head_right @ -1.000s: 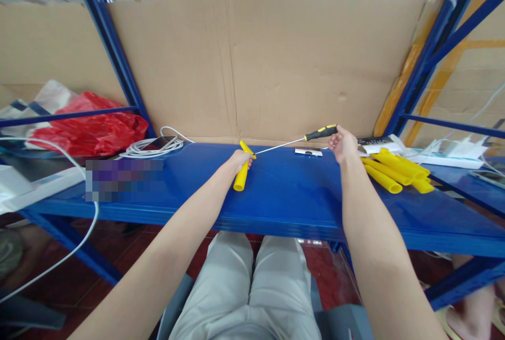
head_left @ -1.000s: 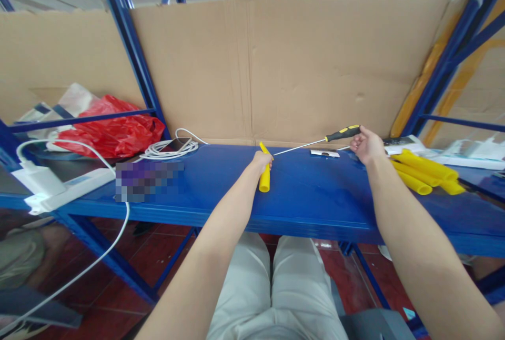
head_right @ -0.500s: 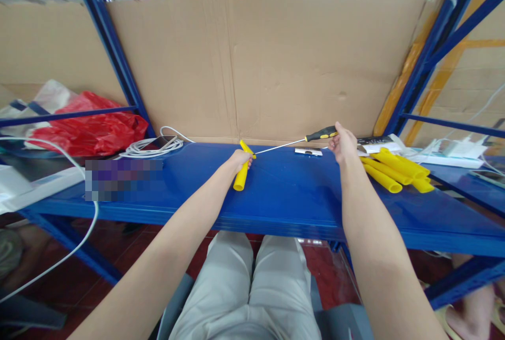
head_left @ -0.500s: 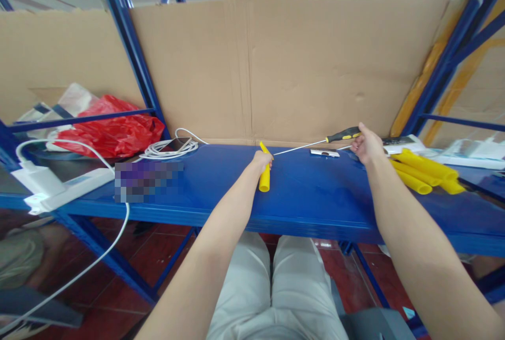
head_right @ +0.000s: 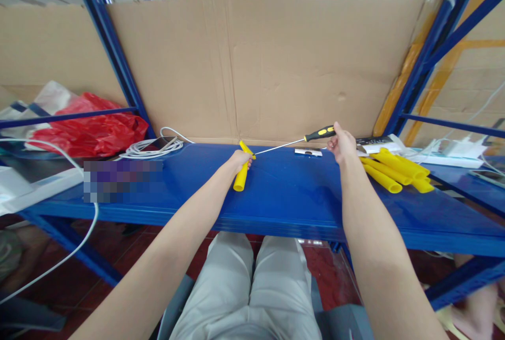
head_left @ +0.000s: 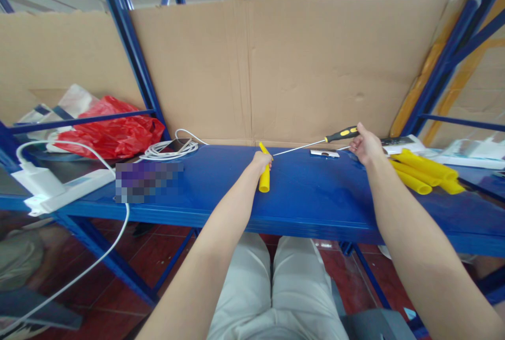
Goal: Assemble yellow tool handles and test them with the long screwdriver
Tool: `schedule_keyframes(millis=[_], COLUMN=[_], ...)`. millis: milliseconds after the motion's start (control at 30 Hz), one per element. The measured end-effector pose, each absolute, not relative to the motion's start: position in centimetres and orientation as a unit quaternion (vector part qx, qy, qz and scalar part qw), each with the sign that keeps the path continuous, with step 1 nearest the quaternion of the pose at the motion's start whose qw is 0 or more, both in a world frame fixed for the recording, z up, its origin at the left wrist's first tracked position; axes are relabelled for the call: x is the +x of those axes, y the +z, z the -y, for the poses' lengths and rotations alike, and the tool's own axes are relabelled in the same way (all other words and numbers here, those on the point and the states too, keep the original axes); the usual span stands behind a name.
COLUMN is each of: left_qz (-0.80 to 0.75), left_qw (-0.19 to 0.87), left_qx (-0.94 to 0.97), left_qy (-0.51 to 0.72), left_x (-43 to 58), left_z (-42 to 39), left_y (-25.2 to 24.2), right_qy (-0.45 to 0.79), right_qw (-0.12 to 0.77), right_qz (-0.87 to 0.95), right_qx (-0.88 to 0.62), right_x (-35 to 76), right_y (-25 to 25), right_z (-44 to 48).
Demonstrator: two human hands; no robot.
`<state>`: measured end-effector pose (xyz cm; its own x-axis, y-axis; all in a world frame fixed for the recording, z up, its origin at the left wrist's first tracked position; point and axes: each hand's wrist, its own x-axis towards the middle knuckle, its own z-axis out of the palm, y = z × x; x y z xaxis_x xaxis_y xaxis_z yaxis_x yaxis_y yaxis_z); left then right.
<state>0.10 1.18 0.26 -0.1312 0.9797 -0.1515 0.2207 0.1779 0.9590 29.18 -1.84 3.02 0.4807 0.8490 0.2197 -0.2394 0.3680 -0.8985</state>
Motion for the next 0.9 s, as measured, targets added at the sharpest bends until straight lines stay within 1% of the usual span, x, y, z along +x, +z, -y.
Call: schedule_keyframes(millis=[233,400,633,900], left_qz=[-0.621,-0.618,-0.616,-0.611], left_qw=[0.451,0.450,0.449,0.454], left_qx=[0.485,0.491,0.490,0.497], left_qy=[0.420,0.418,0.422,0.418], left_x=[0.1,0.1,0.1,0.3], left_z=[-1.4,-1.4,-1.1,-1.1], left_y=[0.1,0.1,0.2,0.2], right_qy=[0.343,0.365,0.370,0.385], right_qw=[0.750,0.747,0.737,0.764], right_qz=[0.345,0.354,0.333,0.316], right_qx=[-0.448,-0.428,-0.457,-0.410], right_x=[29.5,28.8,28.6,29.2], right_y=[2.7,3.4,3.2,3.1], right_z=[1.3,2.0,2.3,1.5])
